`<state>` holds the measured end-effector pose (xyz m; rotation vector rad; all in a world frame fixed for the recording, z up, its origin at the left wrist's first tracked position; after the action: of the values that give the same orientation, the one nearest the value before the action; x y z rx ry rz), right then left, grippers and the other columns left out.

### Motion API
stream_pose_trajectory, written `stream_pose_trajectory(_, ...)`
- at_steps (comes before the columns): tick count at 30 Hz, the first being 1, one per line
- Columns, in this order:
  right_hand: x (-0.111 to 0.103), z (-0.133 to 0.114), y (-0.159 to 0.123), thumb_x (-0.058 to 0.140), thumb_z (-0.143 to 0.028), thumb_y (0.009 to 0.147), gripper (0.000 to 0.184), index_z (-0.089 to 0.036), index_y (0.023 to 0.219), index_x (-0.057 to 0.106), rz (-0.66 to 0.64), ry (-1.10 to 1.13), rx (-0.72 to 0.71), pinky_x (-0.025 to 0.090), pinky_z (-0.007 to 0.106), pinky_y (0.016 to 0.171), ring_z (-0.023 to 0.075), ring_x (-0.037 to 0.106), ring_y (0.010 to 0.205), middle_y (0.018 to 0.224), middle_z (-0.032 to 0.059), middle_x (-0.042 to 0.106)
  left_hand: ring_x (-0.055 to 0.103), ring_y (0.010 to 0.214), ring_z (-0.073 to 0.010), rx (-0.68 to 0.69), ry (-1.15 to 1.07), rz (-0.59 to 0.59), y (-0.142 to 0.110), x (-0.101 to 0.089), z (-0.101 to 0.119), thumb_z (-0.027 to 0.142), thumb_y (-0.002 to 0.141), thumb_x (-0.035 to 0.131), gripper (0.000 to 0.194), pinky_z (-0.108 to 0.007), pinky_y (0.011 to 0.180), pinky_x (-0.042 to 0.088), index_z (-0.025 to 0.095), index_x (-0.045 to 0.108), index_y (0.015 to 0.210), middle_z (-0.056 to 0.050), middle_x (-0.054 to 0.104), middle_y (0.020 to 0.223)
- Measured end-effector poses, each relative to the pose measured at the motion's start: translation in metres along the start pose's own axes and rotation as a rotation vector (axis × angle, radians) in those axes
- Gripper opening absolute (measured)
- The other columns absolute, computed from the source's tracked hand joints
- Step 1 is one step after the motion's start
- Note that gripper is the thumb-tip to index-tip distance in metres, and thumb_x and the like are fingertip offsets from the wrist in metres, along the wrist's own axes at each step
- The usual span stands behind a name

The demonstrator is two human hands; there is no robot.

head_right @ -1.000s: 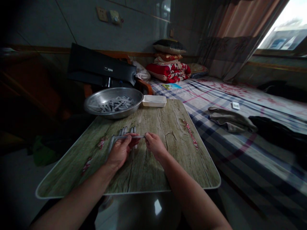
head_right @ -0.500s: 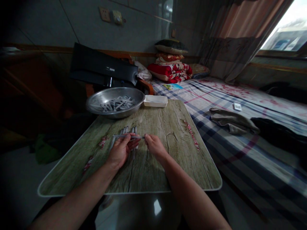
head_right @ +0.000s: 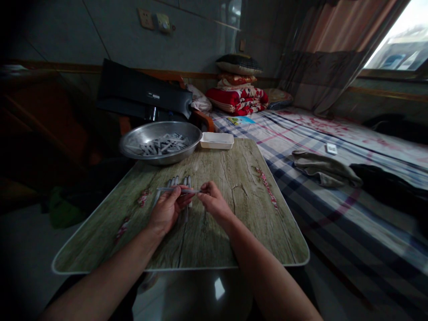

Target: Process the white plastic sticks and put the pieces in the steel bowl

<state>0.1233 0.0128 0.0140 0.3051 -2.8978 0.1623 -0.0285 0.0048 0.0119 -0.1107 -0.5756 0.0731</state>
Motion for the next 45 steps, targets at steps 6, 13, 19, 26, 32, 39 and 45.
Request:
stream_pose_trajectory(6, -0.003, 0.003, 0.003, 0.053, -0.062, 0.081, 0.044, -0.02, 0.07, 0.048, 0.053, -0.077, 0.053, 0.02, 0.022, 0.041, 0.0072, 0.031, 0.045, 0.057, -0.0051, 0.042, 0.073, 0.075, -0.018, 0.011, 0.01, -0.005, 0.0, 0.0, -0.001, 0.044, 0.069, 0.082, 0.038, -0.027, 0.069, 0.057, 0.014, 0.068, 0.088, -0.006, 0.077, 0.083)
stream_pose_trajectory(13, 0.0, -0.001, 0.0, 0.069, -0.043, 0.07, 0.033, -0.024, 0.088, 0.049, 0.005, 0.052, 0.037, 0.017, 0.019, 0.039, 0.0077, 0.032, 0.045, 0.059, -0.0091, 0.041, 0.073, 0.074, -0.0178, 0.024, 0.004, 0.011, -0.001, 0.0, 0.001, 0.045, 0.067, 0.083, 0.039, -0.027, 0.067, 0.057, 0.015, 0.069, 0.087, -0.005, 0.076, 0.083)
stream_pose_trajectory(19, -0.001, 0.002, 0.002, 0.052, -0.063, 0.082, 0.046, -0.019, 0.068, 0.048, 0.024, -0.072, 0.093, 0.018, 0.021, 0.04, 0.0066, 0.03, 0.044, 0.057, -0.0052, 0.041, 0.073, 0.073, -0.018, 0.028, 0.019, -0.004, -0.003, 0.002, 0.0, 0.044, 0.067, 0.083, 0.038, -0.027, 0.067, 0.057, 0.014, 0.069, 0.086, -0.006, 0.076, 0.082)
stream_pose_trajectory(26, 0.002, 0.003, 0.004, 0.058, -0.05, 0.082, 0.031, -0.022, 0.074, 0.046, 0.023, -0.125, -0.061, 0.021, 0.022, 0.042, 0.0081, 0.03, 0.046, 0.057, -0.0073, 0.038, 0.074, 0.075, -0.019, 0.006, -0.063, 0.032, 0.0, -0.002, -0.002, 0.041, 0.068, 0.084, 0.036, -0.027, 0.068, 0.059, 0.014, 0.069, 0.087, -0.007, 0.077, 0.084)
stream_pose_trajectory(32, 0.001, -0.003, -0.001, 0.063, -0.031, 0.076, 0.015, -0.021, 0.081, 0.052, 0.083, -0.237, -0.221, 0.025, 0.021, 0.046, 0.0088, 0.036, 0.052, 0.063, -0.0061, 0.043, 0.074, 0.071, -0.0173, -0.008, -0.123, 0.091, 0.005, -0.008, -0.005, 0.036, 0.074, 0.08, 0.026, -0.025, 0.064, 0.058, 0.015, 0.069, 0.084, -0.006, 0.077, 0.082)
stream_pose_trajectory(39, 0.001, -0.011, -0.004, 0.06, -0.019, 0.061, 0.03, -0.024, 0.085, 0.044, -0.092, 0.366, 0.135, 0.015, 0.018, 0.037, 0.0063, 0.031, 0.043, 0.069, -0.007, 0.051, 0.073, 0.069, -0.0166, 0.012, -0.083, 0.085, 0.004, -0.007, -0.001, 0.04, 0.072, 0.08, 0.028, -0.024, 0.061, 0.057, 0.016, 0.069, 0.083, -0.005, 0.076, 0.08)
stream_pose_trajectory(45, 0.001, -0.007, -0.003, 0.067, -0.042, 0.074, 0.028, -0.019, 0.077, 0.05, -0.128, 0.203, 0.247, 0.013, 0.019, 0.035, 0.0049, 0.03, 0.04, 0.059, -0.0064, 0.046, 0.07, 0.065, -0.0152, 0.126, 0.092, 0.02, -0.007, 0.003, 0.005, 0.046, 0.074, 0.076, 0.032, -0.024, 0.062, 0.055, 0.015, 0.069, 0.081, -0.005, 0.074, 0.076)
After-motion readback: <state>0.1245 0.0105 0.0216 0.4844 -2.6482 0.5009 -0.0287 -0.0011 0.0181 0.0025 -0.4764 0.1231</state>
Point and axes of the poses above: each hand's wrist, its own y-axis towards the middle knuckle, its own x-axis out of the palm, z = x × y, the point moved 2 cm from there along y, towards the middle knuckle
